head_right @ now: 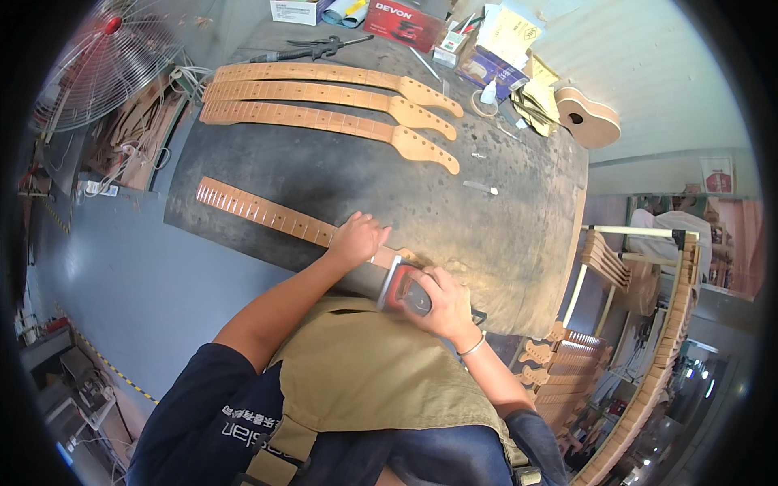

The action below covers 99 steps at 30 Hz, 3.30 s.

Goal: The person selects a wooden guitar neck from a rack and places it on a workbench. They then use a handheld electric sander to smooth the surface of the neck, moving the tool along the fretboard and headstock while holding the neck steady.

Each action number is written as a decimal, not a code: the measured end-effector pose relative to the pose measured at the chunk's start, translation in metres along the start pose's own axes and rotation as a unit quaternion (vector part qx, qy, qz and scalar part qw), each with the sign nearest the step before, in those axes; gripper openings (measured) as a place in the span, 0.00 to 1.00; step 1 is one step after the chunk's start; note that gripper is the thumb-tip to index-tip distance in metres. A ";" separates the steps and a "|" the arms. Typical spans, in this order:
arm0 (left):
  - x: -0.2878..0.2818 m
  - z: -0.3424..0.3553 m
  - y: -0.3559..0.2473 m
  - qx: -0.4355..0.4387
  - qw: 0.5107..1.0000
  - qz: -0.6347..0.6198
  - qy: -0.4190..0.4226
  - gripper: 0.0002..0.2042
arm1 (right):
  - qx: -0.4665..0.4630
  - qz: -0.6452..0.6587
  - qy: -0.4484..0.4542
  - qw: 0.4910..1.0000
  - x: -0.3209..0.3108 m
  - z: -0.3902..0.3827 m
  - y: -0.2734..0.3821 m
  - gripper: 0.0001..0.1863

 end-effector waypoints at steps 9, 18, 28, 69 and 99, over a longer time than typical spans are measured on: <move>-0.004 0.000 -0.001 -0.006 1.000 0.001 0.029 0.19 | 0.001 0.003 0.017 1.000 -0.001 0.005 0.002 0.28; -0.004 0.000 -0.002 -0.007 1.000 -0.006 0.011 0.19 | -0.008 -0.006 0.024 1.000 -0.005 0.014 0.002 0.28; -0.004 0.001 -0.002 0.005 1.000 0.001 0.026 0.19 | -0.003 0.001 0.016 1.000 -0.004 0.017 0.001 0.28; -0.001 0.001 -0.001 0.002 1.000 0.015 -0.007 0.21 | -0.005 -0.032 0.043 0.999 -0.011 0.034 -0.002 0.32; -0.003 0.001 -0.001 0.003 1.000 -0.001 0.004 0.20 | -0.009 -0.030 0.067 0.997 -0.009 0.028 -0.003 0.31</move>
Point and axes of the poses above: each hand's wrist, its own z-axis towards the middle knuckle, its own x-axis out of the palm, y = z × x, the point moved 3 cm from there along z, towards the middle knuckle, and after that the axes turned 4 degrees about -x, right-handed, at the moved point
